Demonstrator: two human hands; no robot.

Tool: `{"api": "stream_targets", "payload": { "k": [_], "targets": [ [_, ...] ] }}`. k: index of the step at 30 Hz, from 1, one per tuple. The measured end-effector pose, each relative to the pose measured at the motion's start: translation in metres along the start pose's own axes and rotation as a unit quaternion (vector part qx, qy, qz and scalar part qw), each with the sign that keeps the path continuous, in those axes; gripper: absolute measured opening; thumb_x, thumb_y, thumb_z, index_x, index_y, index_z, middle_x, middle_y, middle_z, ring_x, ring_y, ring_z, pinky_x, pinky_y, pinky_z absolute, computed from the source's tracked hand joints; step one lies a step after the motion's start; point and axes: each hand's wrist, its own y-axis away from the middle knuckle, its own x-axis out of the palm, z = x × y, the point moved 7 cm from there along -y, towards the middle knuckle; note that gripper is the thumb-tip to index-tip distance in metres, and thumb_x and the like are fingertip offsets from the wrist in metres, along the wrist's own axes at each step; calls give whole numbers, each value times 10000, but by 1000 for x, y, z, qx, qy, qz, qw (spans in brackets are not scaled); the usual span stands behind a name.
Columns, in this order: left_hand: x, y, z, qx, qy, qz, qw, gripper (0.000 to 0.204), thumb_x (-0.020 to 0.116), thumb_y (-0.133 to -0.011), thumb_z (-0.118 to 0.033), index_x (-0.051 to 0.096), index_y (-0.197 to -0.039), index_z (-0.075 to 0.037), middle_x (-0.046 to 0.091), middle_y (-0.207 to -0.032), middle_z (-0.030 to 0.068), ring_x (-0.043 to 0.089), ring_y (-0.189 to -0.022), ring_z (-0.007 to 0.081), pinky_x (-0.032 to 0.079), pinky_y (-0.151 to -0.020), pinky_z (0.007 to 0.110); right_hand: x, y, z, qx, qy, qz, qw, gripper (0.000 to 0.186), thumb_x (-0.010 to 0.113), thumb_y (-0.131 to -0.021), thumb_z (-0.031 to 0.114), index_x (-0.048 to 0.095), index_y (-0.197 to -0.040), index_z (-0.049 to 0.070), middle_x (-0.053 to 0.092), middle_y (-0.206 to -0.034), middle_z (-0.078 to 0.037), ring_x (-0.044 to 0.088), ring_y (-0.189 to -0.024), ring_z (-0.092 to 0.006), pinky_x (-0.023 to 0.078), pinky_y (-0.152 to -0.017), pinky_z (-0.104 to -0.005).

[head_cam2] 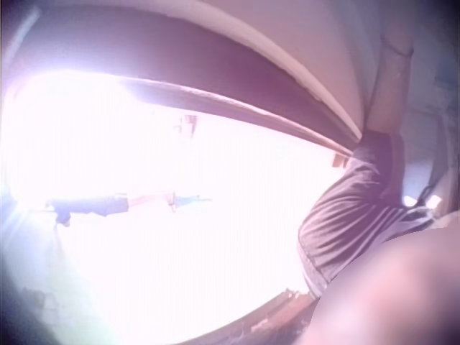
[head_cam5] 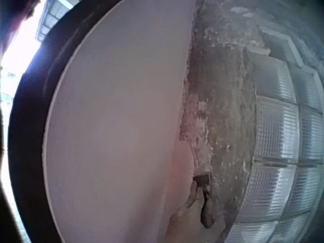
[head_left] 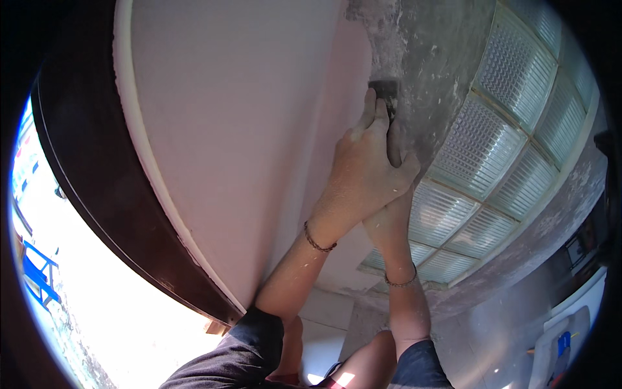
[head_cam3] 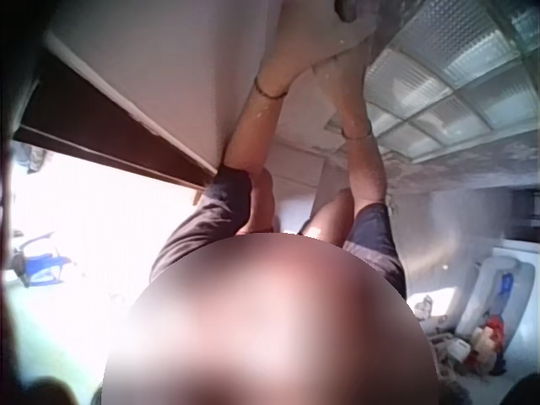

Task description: The person applies plaster to a wall using a trowel, smoothing the surface in repeated strokes. The person occasionally wipes the trowel and continues spreading the material along the wall near a glass block ceiling.

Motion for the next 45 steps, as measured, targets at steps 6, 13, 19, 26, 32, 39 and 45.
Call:
{"api": "stream_targets", "payload": {
  "k": [6, 13, 19, 26, 32, 39, 45],
  "targets": [
    [10, -7, 8, -47, 46, 58, 996, 738, 686, -695, -232, 466, -1219, 240, 434, -1313, 433, 577, -1116, 485, 483, -958, 427, -2, -3, -6, 25, 28, 16, 999, 644, 621, -894, 135, 330, -1435, -59, 448, -1390, -218, 459, -1278, -309, 355, -1054, -399],
    [4, -9, 1, 7, 2, -4, 1000, 707, 673, -704, -221, 477, -1208, 236, 431, -1294, 445, 569, -1107, 491, 494, -923, 432, -1, -10, -9, 79, 31, 55, 995, 631, 634, -872, 118, 370, -1415, -67, 474, -1393, -219, 490, -1255, -325, 386, -1020, -397],
    [3, -10, -2, 20, 0, -8, 1000, 726, 667, -691, -199, 445, -1191, 279, 403, -1299, 475, 613, -1016, 501, 521, -886, 440, -7, -10, 10, -46, 70, -14, 996, 611, 614, -874, 106, 380, -1410, -73, 533, -1328, -239, 556, -1186, -319, 419, -974, -392],
    [-2, -16, -7, 37, 16, -8, 999, 570, 665, -685, -183, 508, -1025, 247, 483, -1192, 463, 639, -916, 504, 542, -836, 457, -7, -15, 12, 9, 16, 3, 1000, 507, 627, -862, 85, 458, -1309, -84, 590, -1206, -225, 600, -1085, -287, 446, -918, -386],
    [0, -20, -2, -19, 9, 21, 1000, 512, 692, -695, -269, 584, -935, 170, 588, -943, 385, 634, -826, 481, 511, -758, 460, -9, -21, 14, -11, -6, -12, 1000, 371, 620, -857, 66, 521, -1180, -88, 612, -1159, -194, 597, -1062, -251, 451, -907, -374],
    [-2, -25, -6, 22, -17, -26, 999, 505, 693, -691, -275, 578, -923, 159, 596, -881, 346, 634, -778, 472, 511, -710, 469, -9, -19, 10, -45, 2, -11, 999, 380, 619, -866, 64, 511, -1195, -92, 594, -1191, -202, 586, -1085, -258, 436, -950, -377],
    [1, -23, -4, 22, -24, -25, 999, 528, 700, -685, -284, 574, -922, 171, 606, -898, 349, 642, -783, 466, 518, -709, 463, -12, -22, 14, -82, 27, -40, 995, 391, 635, -861, 71, 513, -1194, -95, 596, -1179, -193, 584, -1089, -263, 434, -954, -369]
  ]
}}
